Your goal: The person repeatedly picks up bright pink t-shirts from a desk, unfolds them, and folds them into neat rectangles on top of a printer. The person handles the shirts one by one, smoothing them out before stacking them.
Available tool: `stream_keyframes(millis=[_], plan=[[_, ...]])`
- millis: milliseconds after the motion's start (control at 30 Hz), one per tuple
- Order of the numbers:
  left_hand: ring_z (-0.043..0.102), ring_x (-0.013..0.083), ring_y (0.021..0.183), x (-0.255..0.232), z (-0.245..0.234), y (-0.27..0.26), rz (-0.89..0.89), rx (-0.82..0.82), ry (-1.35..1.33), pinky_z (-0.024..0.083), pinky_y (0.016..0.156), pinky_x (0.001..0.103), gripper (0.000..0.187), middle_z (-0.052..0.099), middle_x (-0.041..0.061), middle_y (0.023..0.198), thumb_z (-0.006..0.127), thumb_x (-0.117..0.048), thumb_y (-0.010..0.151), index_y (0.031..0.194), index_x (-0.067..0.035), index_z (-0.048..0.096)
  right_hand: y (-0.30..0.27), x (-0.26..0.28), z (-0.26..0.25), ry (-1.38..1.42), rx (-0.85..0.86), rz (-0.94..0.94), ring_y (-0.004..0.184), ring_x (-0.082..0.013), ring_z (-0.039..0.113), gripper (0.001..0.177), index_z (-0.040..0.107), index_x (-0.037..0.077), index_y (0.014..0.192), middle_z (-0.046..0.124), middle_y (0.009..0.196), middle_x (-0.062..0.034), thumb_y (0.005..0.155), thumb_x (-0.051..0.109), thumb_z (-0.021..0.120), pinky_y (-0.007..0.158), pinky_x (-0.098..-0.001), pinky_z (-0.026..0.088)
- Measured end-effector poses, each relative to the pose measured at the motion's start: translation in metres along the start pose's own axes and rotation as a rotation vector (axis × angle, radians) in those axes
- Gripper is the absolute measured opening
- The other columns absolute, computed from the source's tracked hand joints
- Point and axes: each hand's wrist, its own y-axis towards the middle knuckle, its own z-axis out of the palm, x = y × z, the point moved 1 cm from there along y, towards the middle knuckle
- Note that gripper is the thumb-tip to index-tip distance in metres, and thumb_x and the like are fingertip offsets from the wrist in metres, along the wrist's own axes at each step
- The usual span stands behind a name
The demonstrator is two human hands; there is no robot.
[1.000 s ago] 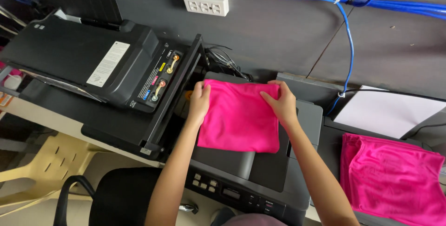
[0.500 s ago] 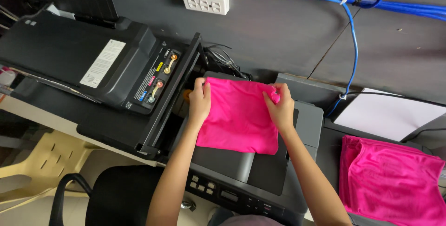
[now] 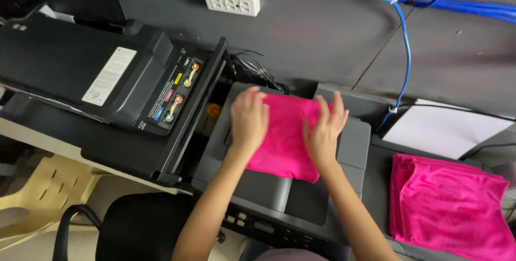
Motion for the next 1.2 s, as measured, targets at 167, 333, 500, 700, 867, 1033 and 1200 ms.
stream_keyframes(millis=[167,333,500,700,867,1033,1200], plan=[[0.024,0.0398,0.152,0.002,0.034,-0.027,0.093,0.174,0.161,0.014,0.12,0.068,0.056,0.034,0.019,0.161,0.057,-0.038,0.099,0.147,-0.01,0.047,-0.024,-0.001,0.031,0.046,0.284,0.002,0.158,-0.0458,0.014,0.065,0.043,0.009,0.155,0.016,0.17,-0.0217,0.097,0.026,0.066,0.122,-0.0687,0.012],[0.013,0.0413,0.154,0.014,0.032,-0.038,-0.007,0.235,0.223,0.007,0.117,0.069,0.071,0.022,0.021,0.166,0.054,-0.051,0.098,0.156,-0.013,0.038,-0.041,-0.017,0.048,0.163,0.326,0.111,0.159,-0.0449,0.004,0.063,0.035,0.011,0.162,0.006,0.172,-0.0242,0.105,0.031,0.054,0.123,-0.0681,0.01],[0.019,0.0454,0.152,0.016,0.027,-0.065,-0.17,0.096,0.191,0.014,0.121,0.064,0.082,0.02,0.037,0.16,0.059,-0.054,0.095,0.151,0.001,0.038,-0.069,-0.038,0.05,0.254,0.196,0.362,0.146,-0.0487,0.032,0.074,0.022,0.005,0.162,0.015,0.167,-0.0308,0.103,0.029,0.059,0.121,-0.0538,0.03],[0.035,0.0417,0.143,-0.007,0.006,-0.099,-0.187,0.115,0.228,0.023,0.116,0.062,0.075,0.043,0.027,0.147,0.064,-0.048,0.094,0.146,0.002,0.044,-0.086,-0.009,0.014,0.42,0.244,0.563,0.108,-0.0412,0.069,0.066,0.031,0.019,0.161,0.069,0.119,-0.0293,0.101,0.021,0.058,0.092,-0.0451,0.054],[0.046,0.0392,0.129,-0.024,-0.014,-0.125,-0.174,0.114,0.124,0.034,0.109,0.057,0.07,0.053,0.025,0.133,0.073,-0.036,0.09,0.144,-0.001,0.046,-0.098,0.009,-0.021,0.36,0.336,0.753,0.077,-0.0354,0.072,0.067,0.035,0.025,0.157,0.072,0.088,-0.0269,0.096,0.022,0.064,0.078,-0.0435,0.056],[0.058,0.0368,0.117,-0.03,-0.019,-0.155,-0.14,0.202,-0.012,0.046,0.097,0.05,0.06,0.064,0.017,0.122,0.075,-0.029,0.091,0.141,-0.008,0.049,-0.132,0.016,-0.05,0.392,0.22,0.586,0.091,-0.0249,0.071,0.06,0.048,0.017,0.146,0.072,0.116,-0.0162,0.091,0.017,0.072,0.08,-0.0348,0.054],[0.057,0.0419,0.127,-0.053,-0.022,-0.163,-0.031,0.258,-0.536,0.048,0.103,0.044,0.053,0.059,0.023,0.136,0.071,-0.015,0.091,0.138,-0.003,0.049,-0.165,0.02,-0.093,0.848,0.014,0.772,0.102,-0.0126,0.053,0.052,0.05,0.009,0.147,0.06,0.131,-0.0032,0.097,0.004,0.065,0.088,-0.0275,0.048]])
